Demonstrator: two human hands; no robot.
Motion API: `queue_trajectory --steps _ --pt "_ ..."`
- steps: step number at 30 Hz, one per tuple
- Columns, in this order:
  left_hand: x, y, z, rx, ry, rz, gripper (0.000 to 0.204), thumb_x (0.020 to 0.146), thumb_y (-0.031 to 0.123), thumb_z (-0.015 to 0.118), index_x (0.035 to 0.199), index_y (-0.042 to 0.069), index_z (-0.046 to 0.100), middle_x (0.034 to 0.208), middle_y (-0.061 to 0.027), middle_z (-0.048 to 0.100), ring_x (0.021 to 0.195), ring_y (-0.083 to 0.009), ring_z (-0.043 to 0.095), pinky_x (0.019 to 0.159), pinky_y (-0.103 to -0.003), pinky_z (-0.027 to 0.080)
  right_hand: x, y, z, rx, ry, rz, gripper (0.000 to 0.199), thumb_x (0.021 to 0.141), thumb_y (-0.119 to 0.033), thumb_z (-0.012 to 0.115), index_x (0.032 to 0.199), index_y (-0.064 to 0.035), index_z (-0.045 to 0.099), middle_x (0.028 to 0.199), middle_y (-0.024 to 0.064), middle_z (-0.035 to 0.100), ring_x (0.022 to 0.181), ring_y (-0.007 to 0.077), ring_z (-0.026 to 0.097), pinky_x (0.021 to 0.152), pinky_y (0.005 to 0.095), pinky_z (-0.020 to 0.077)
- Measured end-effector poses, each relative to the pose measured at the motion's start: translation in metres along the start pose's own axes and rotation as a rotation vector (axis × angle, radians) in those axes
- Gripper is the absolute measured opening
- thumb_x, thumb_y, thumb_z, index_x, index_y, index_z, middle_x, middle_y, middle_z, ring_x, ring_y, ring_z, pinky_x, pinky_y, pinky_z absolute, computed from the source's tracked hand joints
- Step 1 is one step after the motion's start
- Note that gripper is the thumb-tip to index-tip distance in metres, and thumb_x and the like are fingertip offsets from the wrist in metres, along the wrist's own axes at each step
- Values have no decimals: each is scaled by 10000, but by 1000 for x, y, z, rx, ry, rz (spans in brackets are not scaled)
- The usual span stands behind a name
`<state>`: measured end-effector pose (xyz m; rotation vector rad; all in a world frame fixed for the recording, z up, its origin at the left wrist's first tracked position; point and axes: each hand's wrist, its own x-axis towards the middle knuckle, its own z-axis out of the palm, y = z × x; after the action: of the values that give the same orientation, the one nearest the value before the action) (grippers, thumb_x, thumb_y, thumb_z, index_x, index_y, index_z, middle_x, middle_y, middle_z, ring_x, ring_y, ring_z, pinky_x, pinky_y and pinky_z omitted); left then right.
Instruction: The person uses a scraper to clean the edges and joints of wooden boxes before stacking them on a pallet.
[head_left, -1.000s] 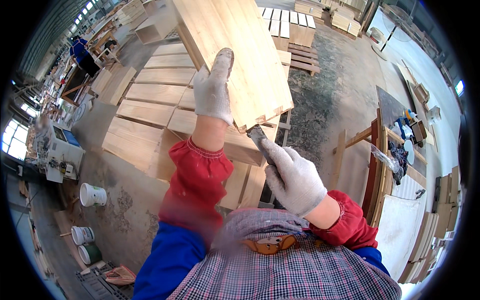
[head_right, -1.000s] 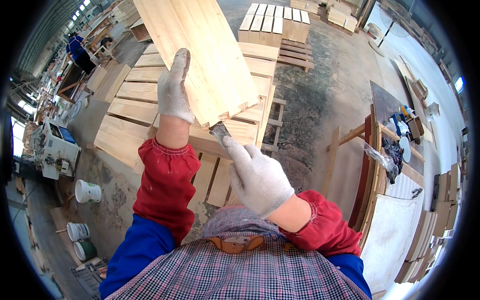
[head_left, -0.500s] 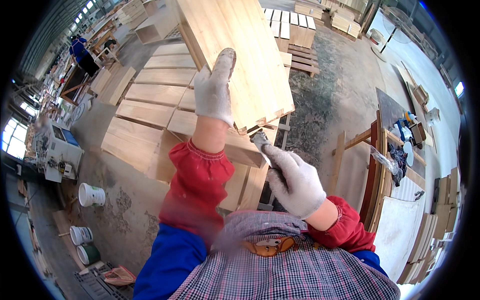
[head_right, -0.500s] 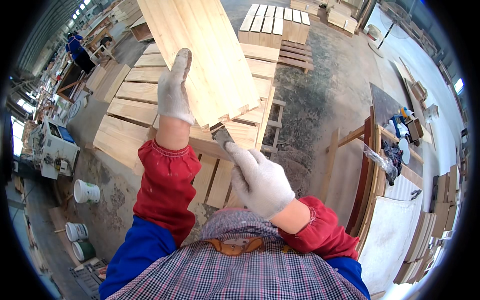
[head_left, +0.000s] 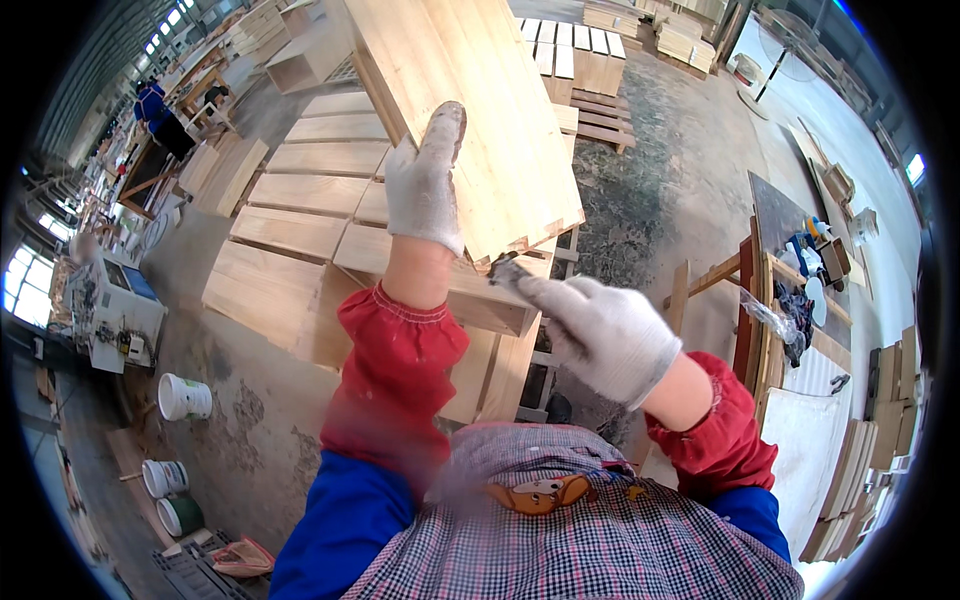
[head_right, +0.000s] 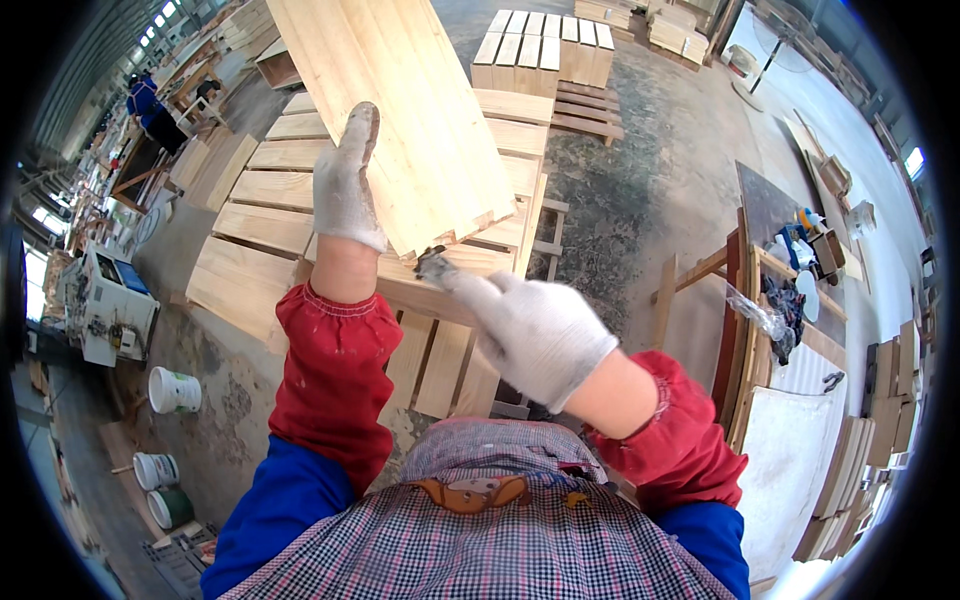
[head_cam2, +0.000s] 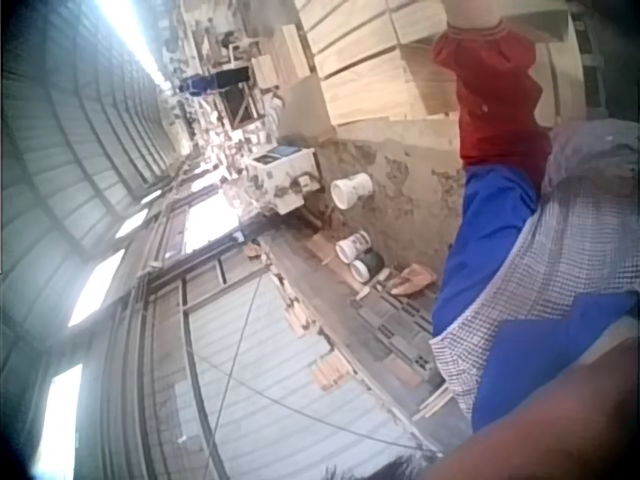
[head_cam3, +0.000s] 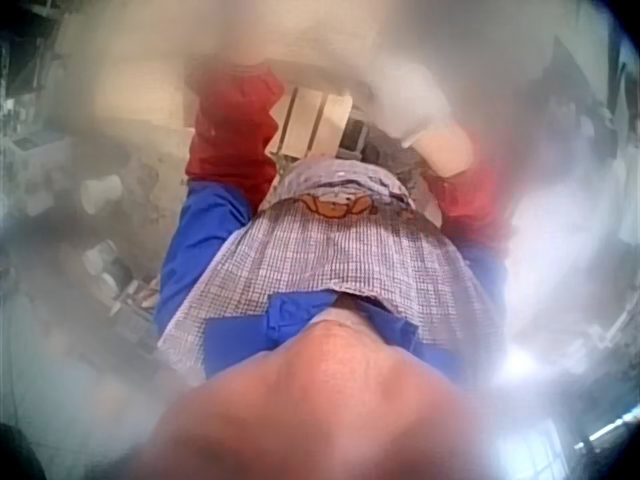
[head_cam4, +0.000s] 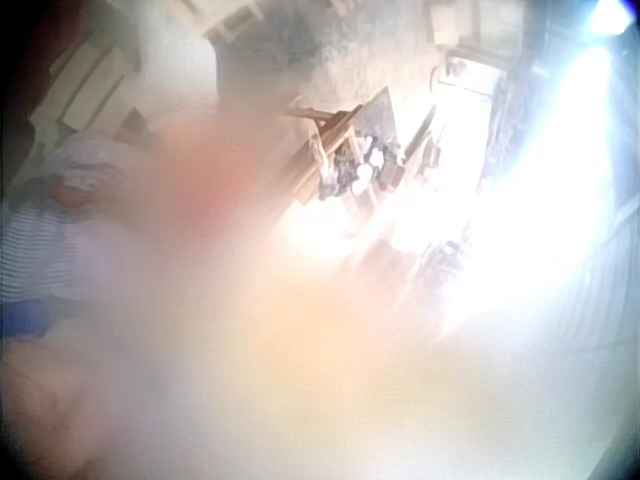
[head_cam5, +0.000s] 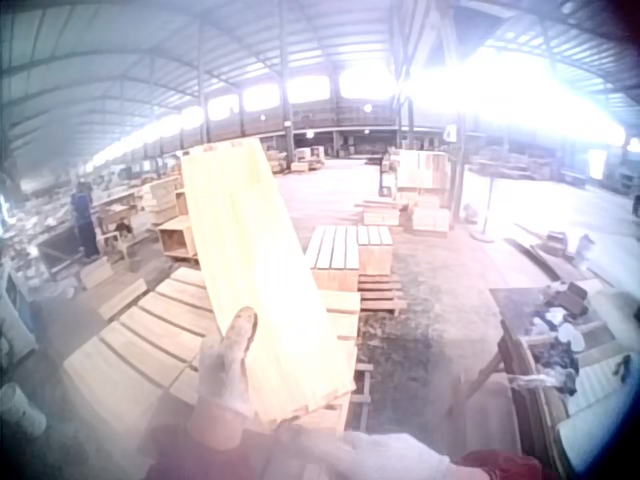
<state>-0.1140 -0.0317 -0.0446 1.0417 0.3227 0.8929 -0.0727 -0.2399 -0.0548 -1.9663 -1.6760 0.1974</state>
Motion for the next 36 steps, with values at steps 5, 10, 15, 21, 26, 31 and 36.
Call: queue_trajectory --steps 5,10,15,21,26,31,36 --pt "1 -4 -6 10 -35 19 484 926 307 575 1228 -65 508 1150 -86 619 997 -168 638 810 -328 551 -4 7 -25 -106 -54 84 401 809 -36 535 1210 -30 538 883 155 630 738 316 647 657 371 549" --pt "5 -10 -8 8 -50 7 484 924 304 576 1229 -65 502 1158 -88 614 1002 -175 638 813 -330 554 -13 -13 7 151 67 49 430 828 -60 550 1254 -9 512 885 171 613 760 354 631 691 388 530" --pt "0 -4 2 -61 44 39 362 908 211 613 1116 -82 572 992 -96 646 828 -138 642 722 -271 539 -3 -26 28 148 96 66 494 840 -77 540 1321 -35 438 848 189 581 704 364 614 608 425 509" --pt "2 -5 -3 -31 19 37 379 900 220 623 1118 -87 575 978 -102 650 810 -143 643 710 -275 535 -3 -24 42 143 122 124 444 827 -54 557 1268 -62 512 884 181 599 753 378 622 657 406 521" --pt "-3 -5 2 -60 27 31 376 901 215 621 1124 -85 574 988 -99 650 823 -144 642 721 -274 534 -2 -21 41 184 133 105 455 817 -36 554 1270 -57 510 886 179 602 743 368 623 656 406 520" --pt "-1 -5 -1 -79 32 21 368 905 219 621 1120 -76 575 1009 -97 648 848 -139 639 744 -274 530 -5 -31 23 213 21 122 443 813 -30 544 1255 -36 510 868 183 597 740 363 626 654 407 520" --pt "2 -8 -6 28 -8 26 535 903 307 604 1271 -57 472 1176 -85 605 1028 -180 615 840 -340 536 9 -31 18 82 26 136 451 814 -46 540 1260 -17 485 866 196 599 747 362 630 652 415 515"
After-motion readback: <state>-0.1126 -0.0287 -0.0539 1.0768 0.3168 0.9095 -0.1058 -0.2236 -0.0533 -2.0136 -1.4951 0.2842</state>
